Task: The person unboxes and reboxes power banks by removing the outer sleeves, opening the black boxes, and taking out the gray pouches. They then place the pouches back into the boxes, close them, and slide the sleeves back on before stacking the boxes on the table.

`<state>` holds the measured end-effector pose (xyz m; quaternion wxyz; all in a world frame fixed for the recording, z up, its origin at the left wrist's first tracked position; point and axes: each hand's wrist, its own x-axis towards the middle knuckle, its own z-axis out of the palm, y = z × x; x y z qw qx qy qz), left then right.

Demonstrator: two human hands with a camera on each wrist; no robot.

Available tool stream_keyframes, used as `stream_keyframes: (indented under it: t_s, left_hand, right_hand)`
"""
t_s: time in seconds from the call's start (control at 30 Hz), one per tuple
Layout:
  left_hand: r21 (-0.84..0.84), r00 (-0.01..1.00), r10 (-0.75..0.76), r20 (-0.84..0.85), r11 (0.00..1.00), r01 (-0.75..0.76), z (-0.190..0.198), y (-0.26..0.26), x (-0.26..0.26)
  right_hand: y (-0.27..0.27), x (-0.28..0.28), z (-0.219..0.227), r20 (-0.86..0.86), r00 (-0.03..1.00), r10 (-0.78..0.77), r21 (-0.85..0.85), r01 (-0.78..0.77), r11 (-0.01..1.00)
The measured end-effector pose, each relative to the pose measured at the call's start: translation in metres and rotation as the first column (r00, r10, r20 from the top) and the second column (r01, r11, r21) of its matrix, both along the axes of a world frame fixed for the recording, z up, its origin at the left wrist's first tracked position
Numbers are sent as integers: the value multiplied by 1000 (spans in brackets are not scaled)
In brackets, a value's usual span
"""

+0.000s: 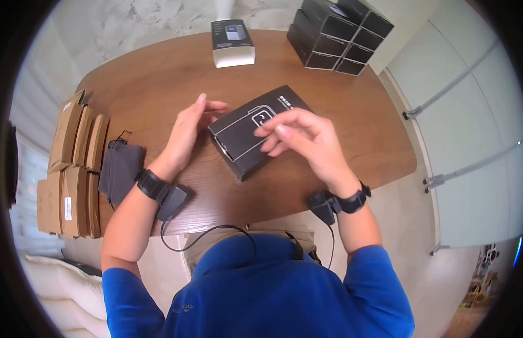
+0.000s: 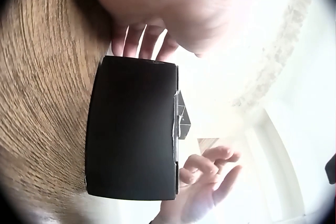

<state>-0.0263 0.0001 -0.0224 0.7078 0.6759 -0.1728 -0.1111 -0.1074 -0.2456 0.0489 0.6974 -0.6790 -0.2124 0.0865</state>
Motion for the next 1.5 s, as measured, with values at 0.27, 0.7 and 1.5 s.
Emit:
stream_keyframes:
  t_s: [0.27, 0.7, 1.5]
  left_hand:
    - [-94, 857, -482, -182, 876, 473, 22, -18, -39]
    - [-23, 799, -576, -173, 813, 582, 16, -23, -48]
    - [-59, 826, -514, -233, 855, 516, 8, -26, -45]
  right_hand:
    - [-9, -52, -18, 567, 706, -424, -453, 697, 556]
    - [-95, -25, -35, 692, 639, -336, -696, 715, -73]
    - [-189, 22, -30, 788, 419, -451, -605, 668, -434]
